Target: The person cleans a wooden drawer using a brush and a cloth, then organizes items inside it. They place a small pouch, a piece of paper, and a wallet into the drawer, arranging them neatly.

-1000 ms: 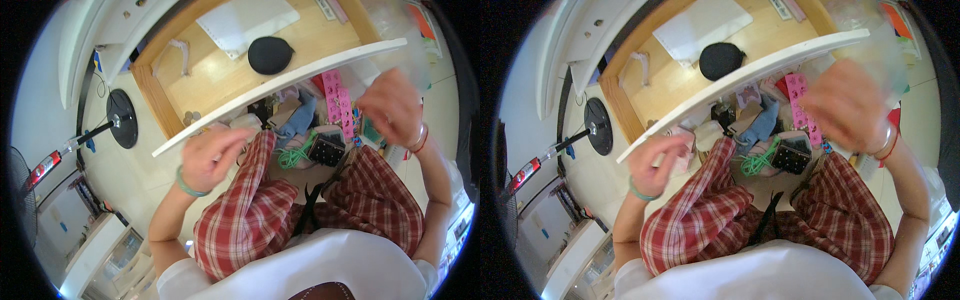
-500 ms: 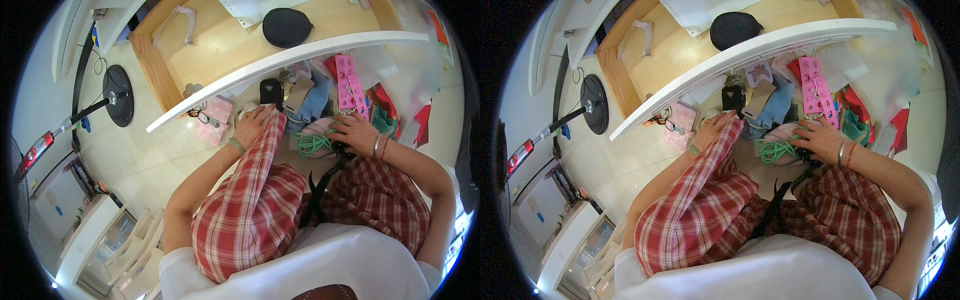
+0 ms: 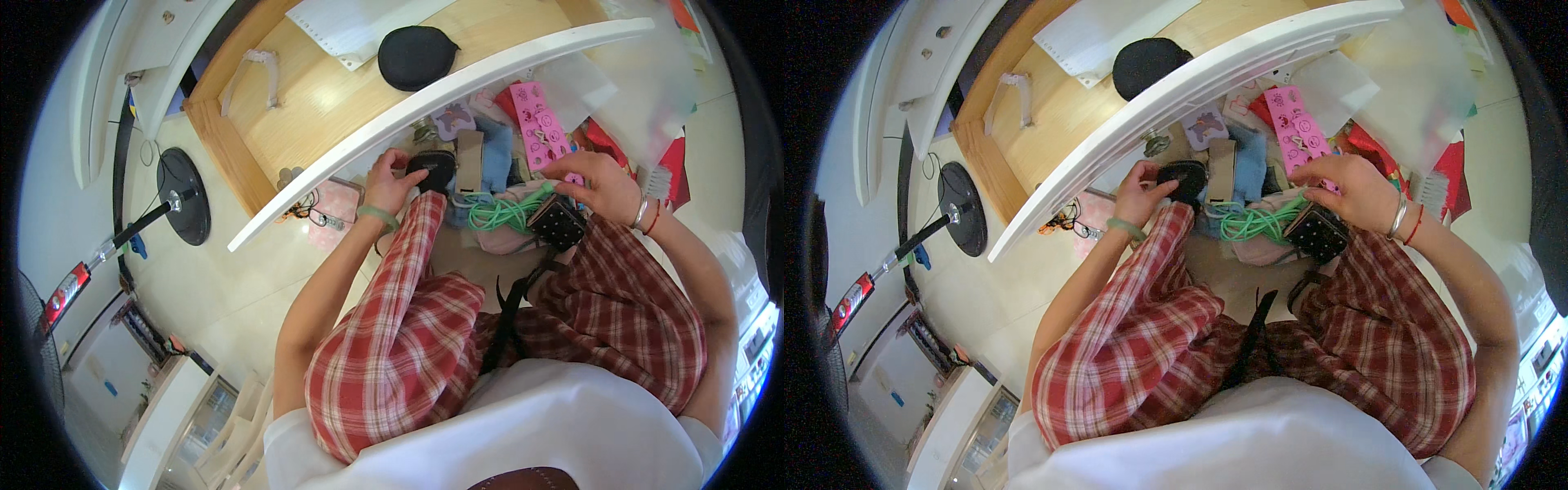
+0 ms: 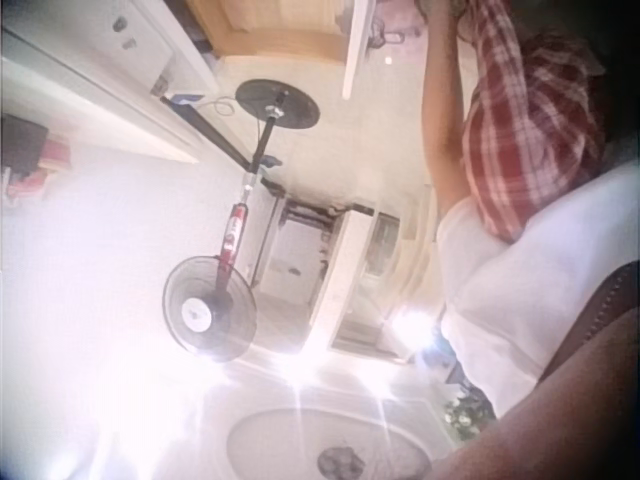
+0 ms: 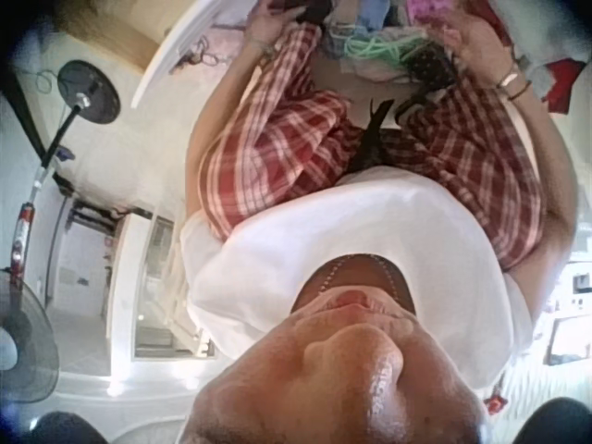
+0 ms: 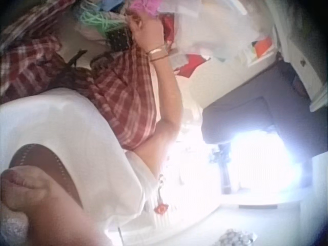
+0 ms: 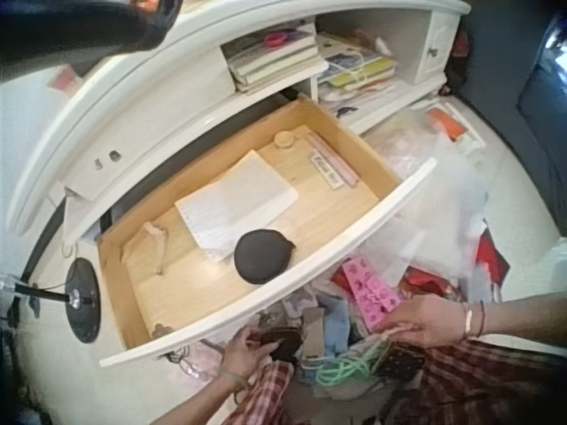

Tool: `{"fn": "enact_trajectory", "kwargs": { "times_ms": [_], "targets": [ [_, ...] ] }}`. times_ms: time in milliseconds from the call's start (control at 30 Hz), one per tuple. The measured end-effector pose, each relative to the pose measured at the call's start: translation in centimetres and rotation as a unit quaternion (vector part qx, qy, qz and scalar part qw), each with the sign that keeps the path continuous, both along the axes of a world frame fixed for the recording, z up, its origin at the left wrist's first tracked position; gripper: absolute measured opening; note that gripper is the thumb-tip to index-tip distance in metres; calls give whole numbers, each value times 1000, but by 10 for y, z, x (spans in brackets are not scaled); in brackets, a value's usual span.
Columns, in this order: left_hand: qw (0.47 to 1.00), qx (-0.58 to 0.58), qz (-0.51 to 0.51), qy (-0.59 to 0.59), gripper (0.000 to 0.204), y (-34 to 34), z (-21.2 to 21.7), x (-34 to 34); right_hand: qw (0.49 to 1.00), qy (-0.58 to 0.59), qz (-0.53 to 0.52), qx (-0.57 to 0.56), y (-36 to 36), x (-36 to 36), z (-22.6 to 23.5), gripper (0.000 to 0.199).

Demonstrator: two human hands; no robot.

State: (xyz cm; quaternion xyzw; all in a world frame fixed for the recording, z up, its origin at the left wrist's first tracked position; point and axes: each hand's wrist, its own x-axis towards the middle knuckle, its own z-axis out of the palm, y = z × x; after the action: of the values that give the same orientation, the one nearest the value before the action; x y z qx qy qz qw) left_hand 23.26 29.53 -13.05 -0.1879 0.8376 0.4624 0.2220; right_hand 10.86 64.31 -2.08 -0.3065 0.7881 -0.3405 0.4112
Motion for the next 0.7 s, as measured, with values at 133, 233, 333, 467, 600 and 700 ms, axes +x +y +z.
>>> {"fn": "enact_trajectory", "kwargs": {
  "times_ms": [133,233,333,467,600,700],
  "targets": [
    [969,225,10,101,32,44,69,-15,956,-208,-177,-110,-21,8,13,38],
    [954,283,25,93,36,76,102,-34,980,-127,-119,-98,-44,14,32,51],
    [906,415,49,66,46,90,113,-47,978,-107,-161,-74,-41,8,34,41],
    [908,400,47,-112,43,100,101,-42,948,-164,-257,-90,-20,3,32,38],
    [888,447,60,-82,49,105,89,-41,951,-66,-213,-216,-17,10,40,48],
    [853,496,143,-77,65,111,97,-45,973,-4,-182,-141,-12,5,38,56]
  ]
}}
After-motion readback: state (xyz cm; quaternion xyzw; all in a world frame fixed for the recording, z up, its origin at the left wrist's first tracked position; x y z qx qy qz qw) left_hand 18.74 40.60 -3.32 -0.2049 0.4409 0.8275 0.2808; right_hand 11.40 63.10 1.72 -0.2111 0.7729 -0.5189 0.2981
